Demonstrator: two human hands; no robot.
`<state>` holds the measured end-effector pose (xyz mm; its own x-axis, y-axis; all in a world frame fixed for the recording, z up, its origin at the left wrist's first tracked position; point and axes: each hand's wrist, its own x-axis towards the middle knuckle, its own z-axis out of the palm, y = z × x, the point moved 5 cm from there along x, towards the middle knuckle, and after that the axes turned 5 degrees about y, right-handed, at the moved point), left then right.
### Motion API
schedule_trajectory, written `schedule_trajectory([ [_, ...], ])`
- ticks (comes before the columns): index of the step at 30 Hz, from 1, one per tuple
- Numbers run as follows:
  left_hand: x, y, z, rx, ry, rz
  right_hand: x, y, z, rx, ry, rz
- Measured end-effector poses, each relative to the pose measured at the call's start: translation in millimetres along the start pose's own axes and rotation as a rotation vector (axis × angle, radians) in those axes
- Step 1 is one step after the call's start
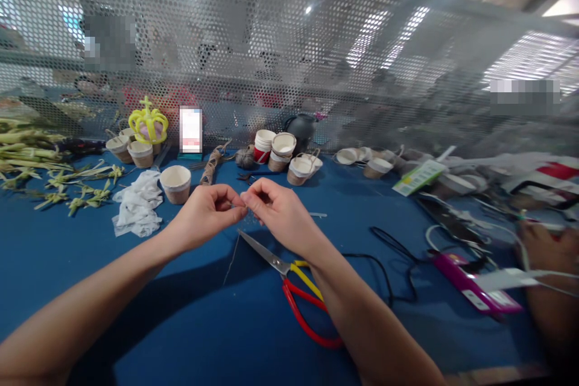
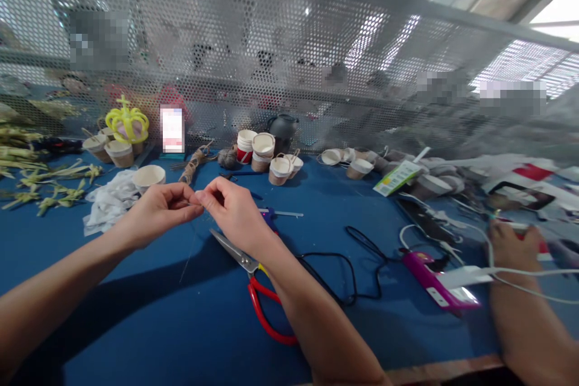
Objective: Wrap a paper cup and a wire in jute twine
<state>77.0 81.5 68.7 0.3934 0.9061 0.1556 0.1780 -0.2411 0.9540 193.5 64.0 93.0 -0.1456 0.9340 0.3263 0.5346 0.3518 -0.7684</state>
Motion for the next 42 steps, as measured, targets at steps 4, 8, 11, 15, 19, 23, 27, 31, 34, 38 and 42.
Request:
schedule_trajectory([
  [4, 0.5, -2.3, -0.3, -0.027, -0.013, 0.009, 0.7, 2.4, 0.3, 0.014, -0.002, 0.011],
  [8, 0.2, -0.5, -0.2, -0.119, -0.013, -0.034, 0.4, 3.8, 0.4, 0.040, 0.003, 0.022],
  [11, 0.2, -0.7, 1.1, -0.230, -0.047, -0.123, 0.2, 3.5, 1.6, 0.146, -0.026, 0.037],
  [15, -0.1, -1.7, 3.1, -0.380, -0.126, -0.220, 0.6, 2.6, 3.3, 0.379, -0.106, 0.056],
  [19, 1.5, -1.9, -0.1, -0.478, -0.098, -0.216, 0.8, 4.0, 4.8, 0.510, -0.158, 0.110],
  [23, 4.7, -1.7, -5.9, -0.550, -0.003, -0.120, -1.6, 4.7, 14.5, 0.541, -0.253, 0.177],
  [27, 5.4, -4.4, -4.1, -0.608, 0.002, -0.124, -1.9, 3.3, 17.9, 0.563, -0.206, 0.151],
  [31, 4.4, -5.3, -2.9, -0.634, 0.029, -0.118, -3.2, 1.4, 17.0, 0.512, -0.178, 0.131],
  [34, 3.7, -5.7, -2.9, -0.639, 0.043, -0.108, -4.3, -0.2, 16.4, 0.486, -0.163, 0.124],
  [38, 3.6, -4.1, -3.7, -0.655, 0.018, -0.101, -4.3, -2.0, 14.0, 0.446, -0.159, 0.106],
  [42, 2.6, -2.2, 0.6, -0.683, -0.091, -0.175, -1.1, -3.1, -1.2, 0.405, -0.085, 0.051],
])
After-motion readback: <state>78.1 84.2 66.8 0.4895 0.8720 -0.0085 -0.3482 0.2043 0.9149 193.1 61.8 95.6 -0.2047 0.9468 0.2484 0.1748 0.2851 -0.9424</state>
